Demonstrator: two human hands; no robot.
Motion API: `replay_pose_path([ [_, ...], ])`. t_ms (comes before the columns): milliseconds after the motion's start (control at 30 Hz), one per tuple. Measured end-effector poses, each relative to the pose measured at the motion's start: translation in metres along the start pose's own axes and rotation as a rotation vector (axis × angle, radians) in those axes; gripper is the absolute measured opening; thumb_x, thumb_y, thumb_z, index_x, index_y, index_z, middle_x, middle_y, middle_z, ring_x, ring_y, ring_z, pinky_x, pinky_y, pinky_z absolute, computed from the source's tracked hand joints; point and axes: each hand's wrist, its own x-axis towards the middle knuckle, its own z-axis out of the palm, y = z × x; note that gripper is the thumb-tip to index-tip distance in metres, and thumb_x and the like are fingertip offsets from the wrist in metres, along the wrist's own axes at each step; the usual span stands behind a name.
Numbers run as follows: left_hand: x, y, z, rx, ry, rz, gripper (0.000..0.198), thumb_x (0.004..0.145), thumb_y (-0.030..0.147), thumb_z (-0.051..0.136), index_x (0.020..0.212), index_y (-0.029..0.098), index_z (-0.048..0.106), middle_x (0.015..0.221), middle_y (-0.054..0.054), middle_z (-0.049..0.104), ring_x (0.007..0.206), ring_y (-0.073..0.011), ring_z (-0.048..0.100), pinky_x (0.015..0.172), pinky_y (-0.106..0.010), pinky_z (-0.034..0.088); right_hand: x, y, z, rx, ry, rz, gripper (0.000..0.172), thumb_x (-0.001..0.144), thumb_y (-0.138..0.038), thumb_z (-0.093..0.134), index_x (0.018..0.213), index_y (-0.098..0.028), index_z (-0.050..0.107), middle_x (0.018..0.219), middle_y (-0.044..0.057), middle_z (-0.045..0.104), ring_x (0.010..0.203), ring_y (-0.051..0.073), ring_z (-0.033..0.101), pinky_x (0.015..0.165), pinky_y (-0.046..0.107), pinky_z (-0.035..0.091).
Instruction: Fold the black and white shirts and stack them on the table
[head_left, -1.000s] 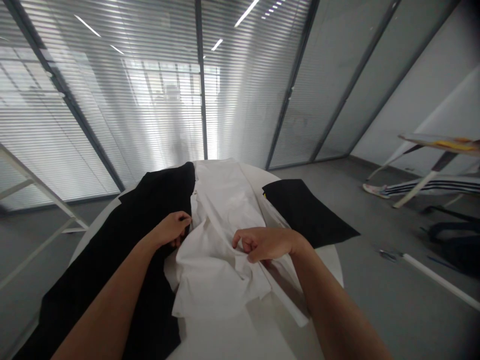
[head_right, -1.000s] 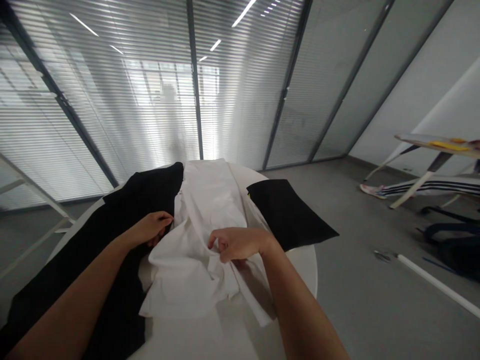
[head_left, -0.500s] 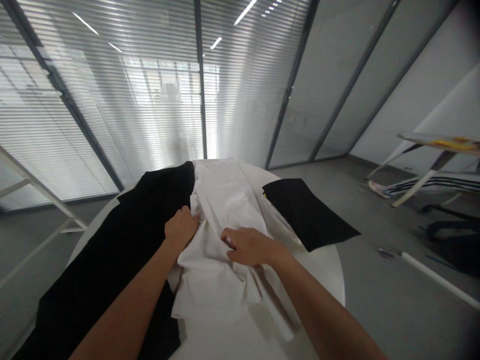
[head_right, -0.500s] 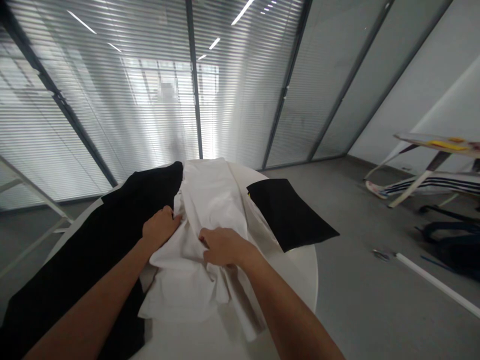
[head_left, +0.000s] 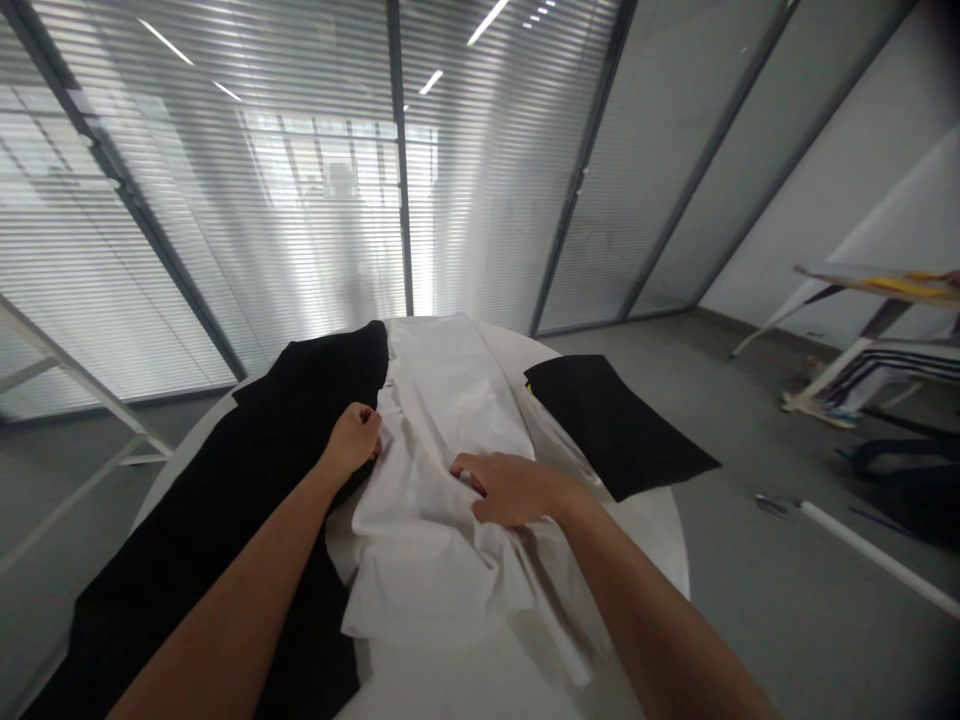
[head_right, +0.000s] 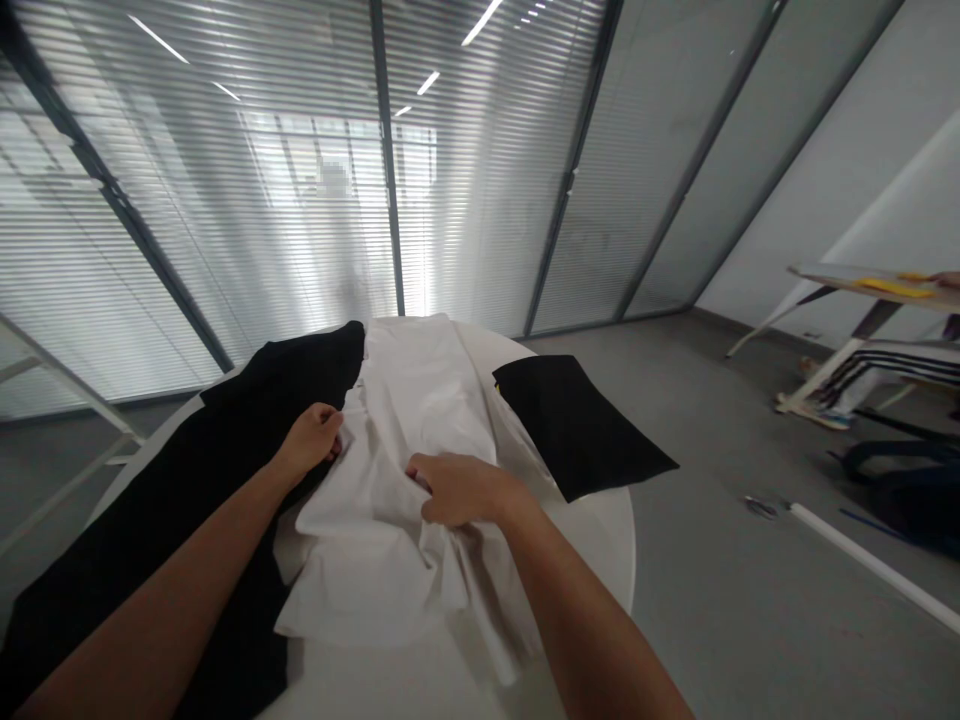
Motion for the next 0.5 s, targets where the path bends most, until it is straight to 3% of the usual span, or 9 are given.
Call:
replay_pose_path([
  [100, 0.002, 0.0, -0.001, -0.057, 0.047, 0.032, 0.026, 0.089, 0.036, 0.043, 0.101, 0.016, 0.055, 0.067, -0.001, 0.06, 0.052, -0.0126, 0.057, 0.052, -0.024, 0.046, 0.002, 0.0, -0.004, 0.1, 0.028, -0.029, 0.042, 0.069, -0.018, 0.054, 0.111, -0.022, 0.059, 0.087, 0.002, 0.065, 0.076, 0.017, 0.058, 0.063, 0.025, 0.035],
  [233, 0.002, 0.004, -0.008, -0.018, 0.145, 0.145, 0.02, 0.086, 0.035, 0.052, 0.094, 0.017, 0.057, 0.084, -0.004, 0.063, 0.071, -0.0133, 0.061, 0.064, -0.023, 0.05, 0.004, 0.003, -0.008, 0.347, 0.056, -0.038, 0.038, 0.072, -0.019, 0.054, 0.11, -0.02, 0.06, 0.082, 0.0, 0.065, 0.071, 0.015, 0.057, 0.062, 0.024, 0.037],
  [333, -0.009, 0.009, -0.018, -0.069, -0.069, 0.058, 0.038, 0.088, 0.044, 0.049, 0.116, 0.017, 0.053, 0.083, -0.004, 0.063, 0.067, -0.0149, 0.062, 0.058, -0.025, 0.052, 0.006, 0.007, -0.008, 0.602, 0.051, -0.032, 0.039, 0.072, -0.021, 0.057, 0.112, -0.021, 0.059, 0.086, 0.0, 0.066, 0.072, 0.014, 0.058, 0.063, 0.024, 0.04],
  [433, -0.03, 0.016, -0.031, -0.091, -0.357, -0.107, 0.072, 0.086, 0.057, 0.049, 0.144, 0.019, 0.03, 0.075, -0.004, 0.064, 0.057, -0.0187, 0.064, 0.049, -0.029, 0.052, 0.008, 0.009, -0.008, 0.851, 0.083, -0.006, 0.04, 0.072, -0.024, 0.06, 0.112, -0.022, 0.06, 0.092, 0.001, 0.067, 0.074, 0.015, 0.06, 0.064, 0.024, 0.044],
  [500, -0.044, 0.02, -0.041, -0.077, -0.537, -0.151, 0.09, 0.083, 0.06, 0.054, 0.152, 0.021, 0.013, 0.073, -0.004, 0.066, 0.056, -0.021, 0.065, 0.049, -0.03, 0.052, 0.01, 0.01, -0.008, 0.975, 0.138, 0.036, 0.042, 0.07, -0.026, 0.062, 0.112, -0.022, 0.06, 0.091, 0.001, 0.067, 0.073, 0.015, 0.061, 0.064, 0.025, 0.045],
])
